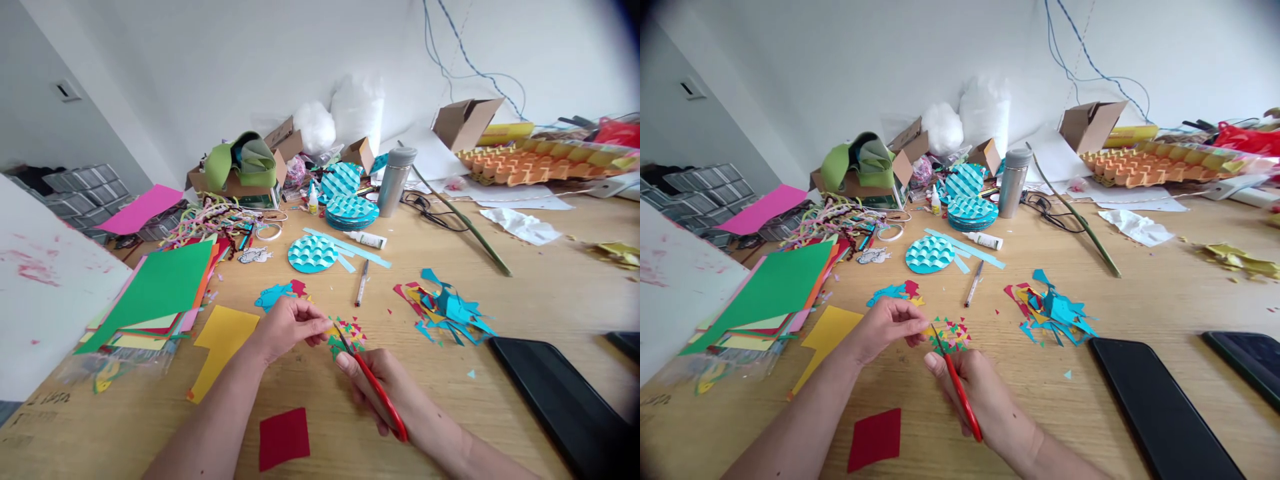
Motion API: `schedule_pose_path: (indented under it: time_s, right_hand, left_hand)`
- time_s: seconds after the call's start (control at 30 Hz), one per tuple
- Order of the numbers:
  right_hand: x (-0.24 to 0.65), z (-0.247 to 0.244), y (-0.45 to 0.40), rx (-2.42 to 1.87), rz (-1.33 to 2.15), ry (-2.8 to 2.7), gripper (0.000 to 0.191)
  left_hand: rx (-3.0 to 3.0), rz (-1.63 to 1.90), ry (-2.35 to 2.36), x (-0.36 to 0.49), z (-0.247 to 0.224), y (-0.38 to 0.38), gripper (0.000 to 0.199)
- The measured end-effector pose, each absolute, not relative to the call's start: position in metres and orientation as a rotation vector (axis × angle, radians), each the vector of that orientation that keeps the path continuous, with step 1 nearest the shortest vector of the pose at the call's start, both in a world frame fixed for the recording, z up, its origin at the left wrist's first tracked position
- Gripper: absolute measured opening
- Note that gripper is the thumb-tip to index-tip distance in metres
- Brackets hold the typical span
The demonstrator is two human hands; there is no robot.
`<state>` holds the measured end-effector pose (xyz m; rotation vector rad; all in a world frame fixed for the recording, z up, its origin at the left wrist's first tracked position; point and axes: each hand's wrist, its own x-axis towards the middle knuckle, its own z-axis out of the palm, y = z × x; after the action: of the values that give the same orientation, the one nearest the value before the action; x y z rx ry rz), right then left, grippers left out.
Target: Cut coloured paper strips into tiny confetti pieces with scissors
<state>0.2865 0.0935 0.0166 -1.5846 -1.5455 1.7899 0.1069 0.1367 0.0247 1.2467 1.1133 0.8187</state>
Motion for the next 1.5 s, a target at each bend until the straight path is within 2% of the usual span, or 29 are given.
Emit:
schedule_pose_path:
  time_s: [0.27,0.5,0.7,1.0,1.5]
  right_hand:
    - [0.288,0.011,0.094,-1.587,1.778,-1.543,0.055]
    - [0.293,0.009,0.096,-1.551,1.785,-1.551,0.055]
    - [0.296,0.014,0.093,-1.377,1.685,-1.642,0.066]
    - [0.294,0.012,0.096,-1.370,1.649,-1.625,0.066]
    - [0.294,0.000,0.096,-1.360,1.592,-1.644,0.066]
  left_hand:
    - [1.223,0.791,1.049,0.106,0.018,0.138,0.017]
    - [1.138,0.796,0.990,0.112,0.017,0.137,0.020]
    - [1.017,0.850,0.957,0.123,0.014,0.133,0.024]
    - [0.934,1.022,0.978,0.143,0.011,0.123,0.015]
    - [0.958,1.201,1.100,0.158,0.014,0.113,0.017]
